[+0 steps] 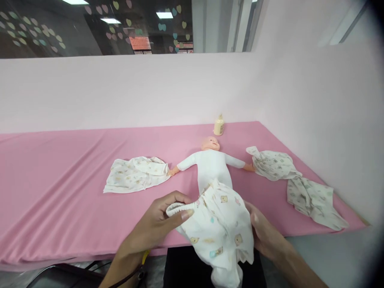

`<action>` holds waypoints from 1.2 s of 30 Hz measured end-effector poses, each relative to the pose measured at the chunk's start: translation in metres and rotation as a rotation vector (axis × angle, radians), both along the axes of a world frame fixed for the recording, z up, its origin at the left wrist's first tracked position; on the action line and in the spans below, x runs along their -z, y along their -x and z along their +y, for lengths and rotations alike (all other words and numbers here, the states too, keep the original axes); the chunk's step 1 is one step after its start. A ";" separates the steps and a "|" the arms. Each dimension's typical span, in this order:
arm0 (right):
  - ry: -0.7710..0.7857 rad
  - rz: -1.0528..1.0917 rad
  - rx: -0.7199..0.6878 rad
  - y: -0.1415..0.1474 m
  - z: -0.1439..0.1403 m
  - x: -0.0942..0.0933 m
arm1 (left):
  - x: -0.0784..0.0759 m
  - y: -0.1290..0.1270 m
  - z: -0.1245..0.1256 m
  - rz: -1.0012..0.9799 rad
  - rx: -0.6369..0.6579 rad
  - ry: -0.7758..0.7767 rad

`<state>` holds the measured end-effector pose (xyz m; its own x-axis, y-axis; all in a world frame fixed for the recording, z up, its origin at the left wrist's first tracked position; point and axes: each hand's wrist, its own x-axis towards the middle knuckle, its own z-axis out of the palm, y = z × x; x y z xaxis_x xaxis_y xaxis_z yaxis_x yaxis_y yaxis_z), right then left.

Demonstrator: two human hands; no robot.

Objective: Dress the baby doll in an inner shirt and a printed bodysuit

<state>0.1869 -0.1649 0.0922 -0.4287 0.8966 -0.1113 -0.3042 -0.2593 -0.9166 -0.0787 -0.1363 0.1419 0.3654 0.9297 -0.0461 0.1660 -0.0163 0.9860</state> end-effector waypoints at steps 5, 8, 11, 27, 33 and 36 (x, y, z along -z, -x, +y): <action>-0.052 0.038 0.104 0.006 0.036 -0.038 | -0.052 0.001 0.011 0.041 -0.090 -0.342; -0.208 -0.120 0.321 0.009 0.054 -0.070 | -0.083 -0.010 0.021 0.058 -0.298 -0.394; -0.481 -0.354 0.719 0.016 0.063 -0.097 | -0.100 -0.019 0.032 0.025 -0.435 -0.369; -0.754 -0.610 0.517 0.053 0.037 -0.100 | -0.069 -0.036 0.001 -0.078 -0.352 -0.675; -0.668 -0.292 0.485 0.043 0.060 -0.126 | -0.024 -0.039 0.008 -0.221 -0.168 -0.316; -0.646 -0.262 0.496 0.052 0.070 -0.130 | -0.009 -0.049 0.002 -0.311 0.073 -0.032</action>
